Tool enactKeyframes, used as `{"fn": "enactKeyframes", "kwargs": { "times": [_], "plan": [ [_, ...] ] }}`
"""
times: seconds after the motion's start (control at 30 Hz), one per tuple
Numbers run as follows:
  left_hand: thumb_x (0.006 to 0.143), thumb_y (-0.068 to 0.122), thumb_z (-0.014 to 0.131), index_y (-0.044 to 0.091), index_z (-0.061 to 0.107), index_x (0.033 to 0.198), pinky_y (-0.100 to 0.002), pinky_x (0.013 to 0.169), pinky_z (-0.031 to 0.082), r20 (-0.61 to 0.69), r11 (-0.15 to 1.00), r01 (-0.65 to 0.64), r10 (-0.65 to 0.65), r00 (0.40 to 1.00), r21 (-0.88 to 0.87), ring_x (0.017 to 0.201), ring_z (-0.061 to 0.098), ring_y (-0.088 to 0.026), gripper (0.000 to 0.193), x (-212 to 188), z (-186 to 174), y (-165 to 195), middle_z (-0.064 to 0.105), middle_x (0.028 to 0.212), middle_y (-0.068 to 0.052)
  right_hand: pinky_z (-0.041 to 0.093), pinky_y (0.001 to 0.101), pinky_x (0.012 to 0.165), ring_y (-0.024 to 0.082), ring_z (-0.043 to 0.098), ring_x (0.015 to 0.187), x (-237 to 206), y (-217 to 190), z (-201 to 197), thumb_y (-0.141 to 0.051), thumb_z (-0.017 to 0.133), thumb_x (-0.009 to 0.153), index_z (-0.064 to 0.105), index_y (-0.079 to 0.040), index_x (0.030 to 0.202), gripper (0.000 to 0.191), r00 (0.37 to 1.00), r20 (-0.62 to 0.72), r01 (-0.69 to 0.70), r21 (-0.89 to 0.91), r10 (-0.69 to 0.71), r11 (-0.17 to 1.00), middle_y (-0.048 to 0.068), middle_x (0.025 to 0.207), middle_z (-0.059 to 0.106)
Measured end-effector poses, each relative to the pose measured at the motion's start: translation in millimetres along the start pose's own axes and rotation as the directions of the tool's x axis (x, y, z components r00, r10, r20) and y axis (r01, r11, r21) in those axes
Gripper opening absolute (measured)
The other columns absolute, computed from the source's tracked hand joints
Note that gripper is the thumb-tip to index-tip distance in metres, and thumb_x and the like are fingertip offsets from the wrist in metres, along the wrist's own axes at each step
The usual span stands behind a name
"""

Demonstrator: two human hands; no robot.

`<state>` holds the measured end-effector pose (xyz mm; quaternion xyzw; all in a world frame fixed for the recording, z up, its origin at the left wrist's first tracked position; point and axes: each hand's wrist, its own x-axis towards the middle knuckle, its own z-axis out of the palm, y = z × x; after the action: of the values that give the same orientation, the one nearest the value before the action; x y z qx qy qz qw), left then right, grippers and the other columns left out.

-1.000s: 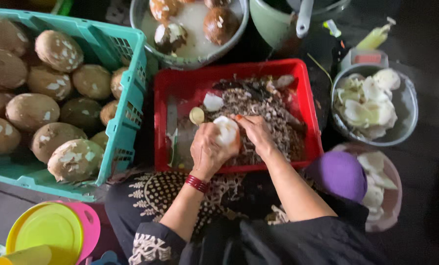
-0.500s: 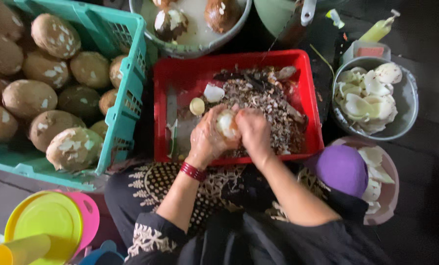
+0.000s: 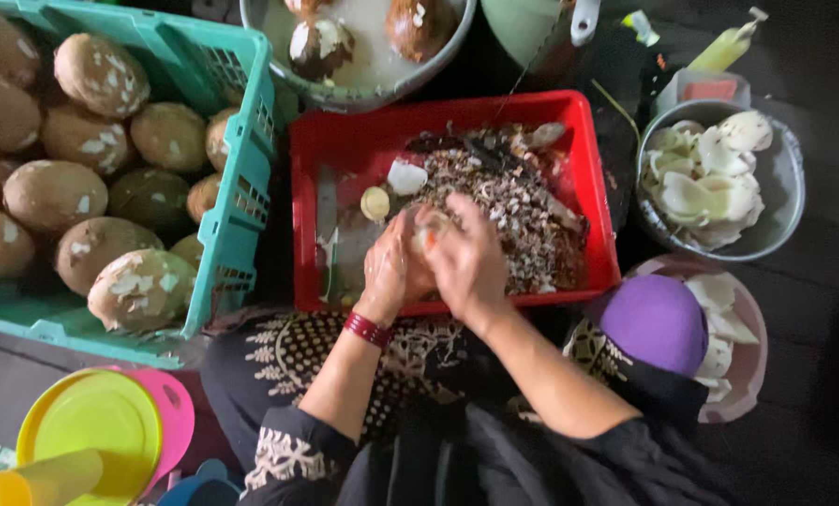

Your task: The person sits on the floor and uses a knife to scrape and peel the outer husk off coconuts one at a time over a red tray, letting husk pieces fall into the tray. Peeled coconuts are placed into a bowl of water, and the person occasionally reaches into a green crate to pick up the next unpeeled coconut.

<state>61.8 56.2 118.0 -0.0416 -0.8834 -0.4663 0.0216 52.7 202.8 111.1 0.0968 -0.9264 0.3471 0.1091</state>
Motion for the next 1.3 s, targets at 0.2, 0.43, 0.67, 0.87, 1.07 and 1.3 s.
{"fn": "enactKeyframes", "kwargs": {
  "times": [0.2, 0.43, 0.67, 0.87, 1.07, 1.3],
  "plan": [
    [0.056, 0.031, 0.094, 0.015, 0.054, 0.134, -0.045, 0.086, 0.057, -0.059, 0.995, -0.097, 0.097, 0.994, 0.0, 0.109, 0.069, -0.035, 0.089, -2.1, 3.9, -4.5, 0.069, 0.124, -0.012, 0.052, 0.0384, 0.106, 0.028, 0.066, 0.122, 19.6, 7.7, 1.2, -0.024, 0.063, 0.098, 0.08, -0.01, 0.107, 0.025, 0.99, 0.079, -0.128, 0.205, 0.114, 0.97, 0.017, 0.14, 0.063],
    [0.059, 0.027, 0.094, 0.014, 0.052, 0.135, -0.043, 0.09, 0.057, -0.055, 0.993, -0.109, 0.107, 0.993, -0.033, 0.11, 0.069, -0.034, 0.088, 0.9, 3.4, -11.2, 0.07, 0.124, -0.011, 0.059, 0.0362, 0.092, 0.021, 0.064, 0.118, 11.7, 4.7, 8.7, -0.035, 0.058, 0.099, 0.077, -0.008, 0.102, 0.033, 0.954, 0.174, -0.265, 0.098, 0.246, 0.959, 0.012, 0.155, 0.051],
    [0.047, 0.014, 0.094, 0.01, 0.047, 0.141, -0.043, 0.101, 0.053, -0.177, 0.972, -0.198, 0.218, 0.96, 0.123, 0.13, 0.056, -0.037, 0.105, -13.6, 15.5, -4.5, 0.053, 0.147, -0.016, 0.043, 0.032, 0.098, 0.016, 0.063, 0.11, 34.9, 74.9, 37.4, -0.033, 0.064, 0.096, 0.08, -0.009, 0.111, 0.033, 0.726, 0.426, -0.668, 0.625, 0.54, 0.405, 0.008, 0.118, 0.076],
    [0.052, 0.021, 0.103, 0.008, 0.032, 0.151, -0.043, 0.115, 0.043, -0.249, 0.97, -0.136, 0.084, 0.965, -0.203, 0.139, 0.048, -0.035, 0.123, -10.4, 10.9, -14.2, 0.045, 0.15, -0.019, 0.054, 0.0345, 0.092, 0.019, 0.072, 0.099, 2.0, 64.9, 34.0, -0.029, 0.064, 0.096, 0.077, -0.003, 0.114, 0.035, 0.792, 0.446, -0.551, 0.817, 0.418, 0.173, 0.009, 0.11, 0.078],
    [0.043, 0.014, 0.099, 0.011, 0.042, 0.147, -0.047, 0.112, 0.047, -0.21, 0.977, -0.212, 0.212, 0.954, 0.022, 0.133, 0.048, -0.039, 0.119, -7.0, 14.2, -20.0, 0.046, 0.141, -0.021, 0.057, 0.0314, 0.09, 0.018, 0.072, 0.1, 22.6, 65.9, 23.5, -0.03, 0.061, 0.098, 0.076, -0.004, 0.115, 0.035, 0.822, 0.391, -0.507, 0.834, 0.414, 0.217, 0.007, 0.11, 0.078],
    [0.071, 0.016, 0.095, 0.013, 0.044, 0.146, -0.044, 0.103, 0.054, -0.162, 0.979, -0.193, 0.2, 0.966, 0.06, 0.123, 0.056, -0.035, 0.091, -1.0, 22.1, -29.5, 0.054, 0.136, -0.013, 0.058, 0.03, 0.087, 0.02, 0.07, 0.106, -1.1, 41.4, 42.7, -0.035, 0.051, 0.11, 0.074, -0.009, 0.104, 0.035, 0.969, -0.222, 0.167, 0.247, -0.112, 0.955, 0.009, 0.118, 0.072]
  ]
}}
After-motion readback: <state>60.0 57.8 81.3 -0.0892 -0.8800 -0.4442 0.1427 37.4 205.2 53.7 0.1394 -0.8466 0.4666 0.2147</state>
